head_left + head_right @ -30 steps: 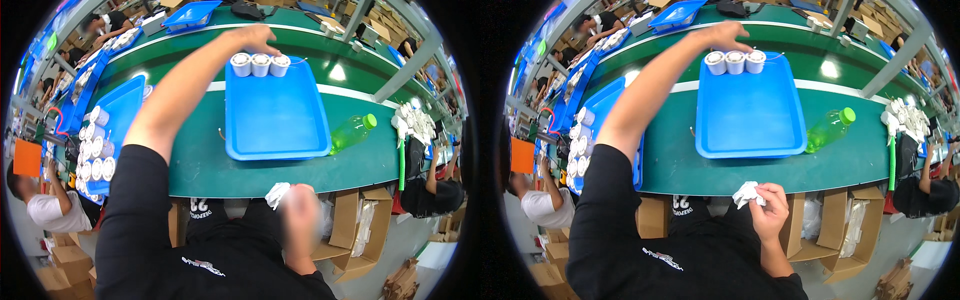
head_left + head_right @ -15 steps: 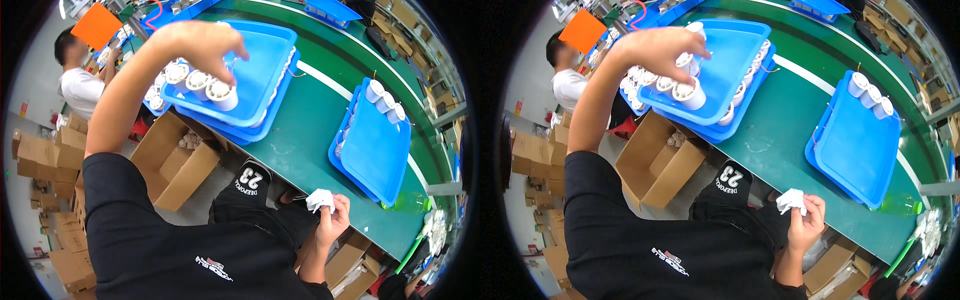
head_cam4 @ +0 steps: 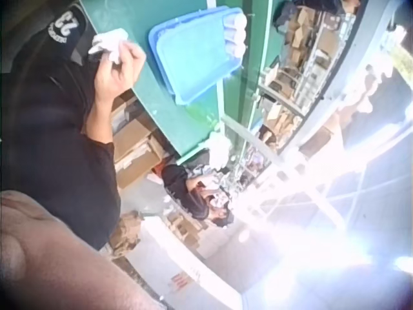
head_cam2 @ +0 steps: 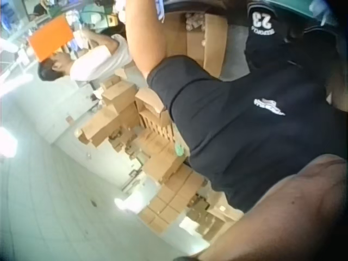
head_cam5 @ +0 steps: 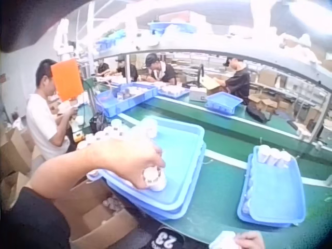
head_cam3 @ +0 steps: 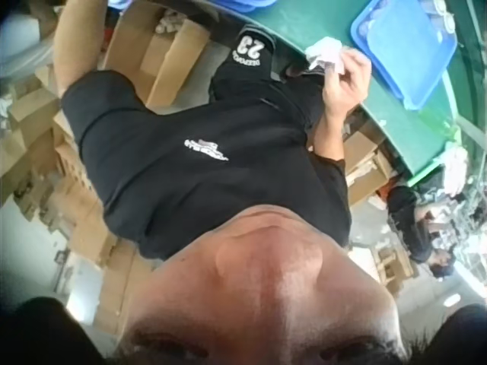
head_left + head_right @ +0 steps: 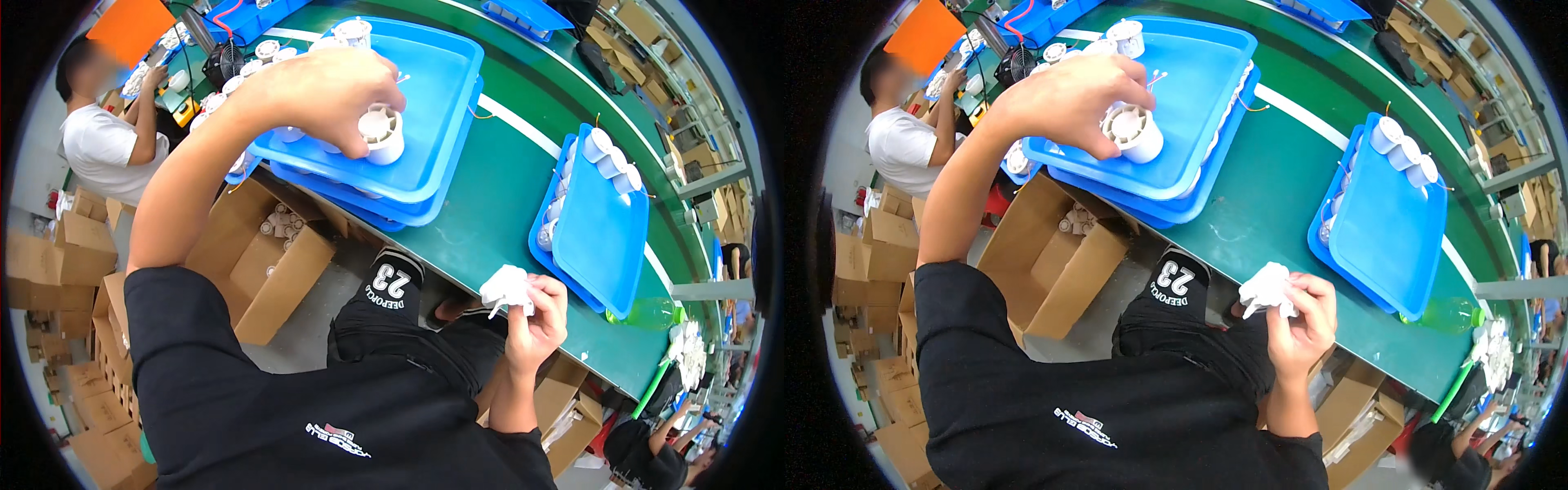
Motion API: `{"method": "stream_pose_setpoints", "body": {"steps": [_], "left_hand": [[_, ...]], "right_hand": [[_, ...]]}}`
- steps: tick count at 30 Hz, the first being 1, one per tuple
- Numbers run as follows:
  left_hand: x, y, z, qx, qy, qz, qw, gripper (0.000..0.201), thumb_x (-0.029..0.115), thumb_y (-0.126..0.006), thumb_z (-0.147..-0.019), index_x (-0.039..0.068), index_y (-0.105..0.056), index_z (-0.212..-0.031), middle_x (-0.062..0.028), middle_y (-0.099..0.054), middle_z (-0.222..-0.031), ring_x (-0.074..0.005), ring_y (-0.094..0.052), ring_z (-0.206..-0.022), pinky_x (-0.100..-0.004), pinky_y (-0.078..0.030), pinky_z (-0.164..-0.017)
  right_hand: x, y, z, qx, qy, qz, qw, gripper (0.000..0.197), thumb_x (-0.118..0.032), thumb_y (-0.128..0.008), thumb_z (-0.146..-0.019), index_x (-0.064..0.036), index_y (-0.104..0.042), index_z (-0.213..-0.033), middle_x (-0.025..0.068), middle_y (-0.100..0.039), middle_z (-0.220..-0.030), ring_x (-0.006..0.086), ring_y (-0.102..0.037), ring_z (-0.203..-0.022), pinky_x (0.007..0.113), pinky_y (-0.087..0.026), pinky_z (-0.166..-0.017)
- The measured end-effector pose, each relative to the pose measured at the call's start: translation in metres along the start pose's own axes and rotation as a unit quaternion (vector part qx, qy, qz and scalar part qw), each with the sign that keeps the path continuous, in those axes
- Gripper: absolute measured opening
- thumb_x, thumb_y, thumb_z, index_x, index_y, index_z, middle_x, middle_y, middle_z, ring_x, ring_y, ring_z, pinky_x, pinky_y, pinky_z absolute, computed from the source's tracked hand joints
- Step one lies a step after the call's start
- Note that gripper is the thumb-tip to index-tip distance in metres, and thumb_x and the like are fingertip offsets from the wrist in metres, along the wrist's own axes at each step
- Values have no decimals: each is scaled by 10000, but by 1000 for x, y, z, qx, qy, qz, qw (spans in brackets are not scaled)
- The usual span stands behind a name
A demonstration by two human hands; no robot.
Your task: Wipe and clean plastic electronic component housings using a cloth.
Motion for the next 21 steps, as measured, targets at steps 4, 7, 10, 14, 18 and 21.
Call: {"method": "stream_pose_setpoints", "body": {"steps": [4, 7, 10, 14, 18, 21], "left_hand": [[8, 27, 5, 147, -74, 32, 986, 475, 119, -733, -591, 10, -629, -1041, -126, -586, -1005, -290, -588, -937, -353, -486, -812], [33, 38, 9, 269, -106, 3, 957, 506, 66, -747, -585, 25, -612, -1071, -114, -583, -1018, -287, -594, -909, -340, -499, -789], [66, 35, 14, 357, -129, -5, 925, 543, 32, -745, -556, 40, -595, -1077, -109, -580, -1003, -286, -599, -902, -357, -506, -754], [113, 31, 21, 418, -184, 8, 890, 459, 19, -718, -556, -35, -607, -999, -145, -574, -971, -331, -606, -850, -388, -542, -695], [136, 13, 22, 466, -192, -21, 863, 296, 29, -702, -626, -39, -639, -907, -134, -585, -931, -287, -620, -828, -340, -557, -648], [144, 9, 17, 482, -201, -45, 852, 287, 37, -704, -622, -32, -646, -894, -120, -587, -919, -268, -619, -827, -328, -559, -638]], "right_hand": [[-17, -7, -21, -7, 75, 27, 997, 294, 115, -658, -647, -6, -654, -915, 136, -588, -933, 238, -613, -854, 307, -509, -718], [-31, -14, -42, 3, 100, 13, 995, 267, 83, -696, -654, -8, -661, -902, 140, -597, -957, 229, -626, -842, 281, -511, -690], [-64, -25, -65, 40, 188, 21, 981, 257, 75, -701, -657, -4, -662, -898, 138, -603, -963, 242, -630, -856, 291, -516, -711], [-93, -49, -77, 23, 308, 59, 949, 296, 69, -691, -626, 23, -672, -917, 152, -613, -979, 309, -638, -898, 358, -533, -755], [-87, -39, -75, 81, 332, 59, 938, 318, 95, -664, -635, 41, -670, -948, 156, -614, -991, 326, -642, -922, 375, -543, -776], [-82, -28, -77, 106, 276, 125, 947, 320, 104, -646, -666, 57, -661, -982, 172, -601, -1010, 348, -640, -943, 401, -547, -809]]}}
Point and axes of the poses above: each hand's wrist, its own z-axis away from the middle knuckle, its own y-axis out of the back of the hand, x = y × z, the point moved 7 cm from there along -z, towards the middle knuckle
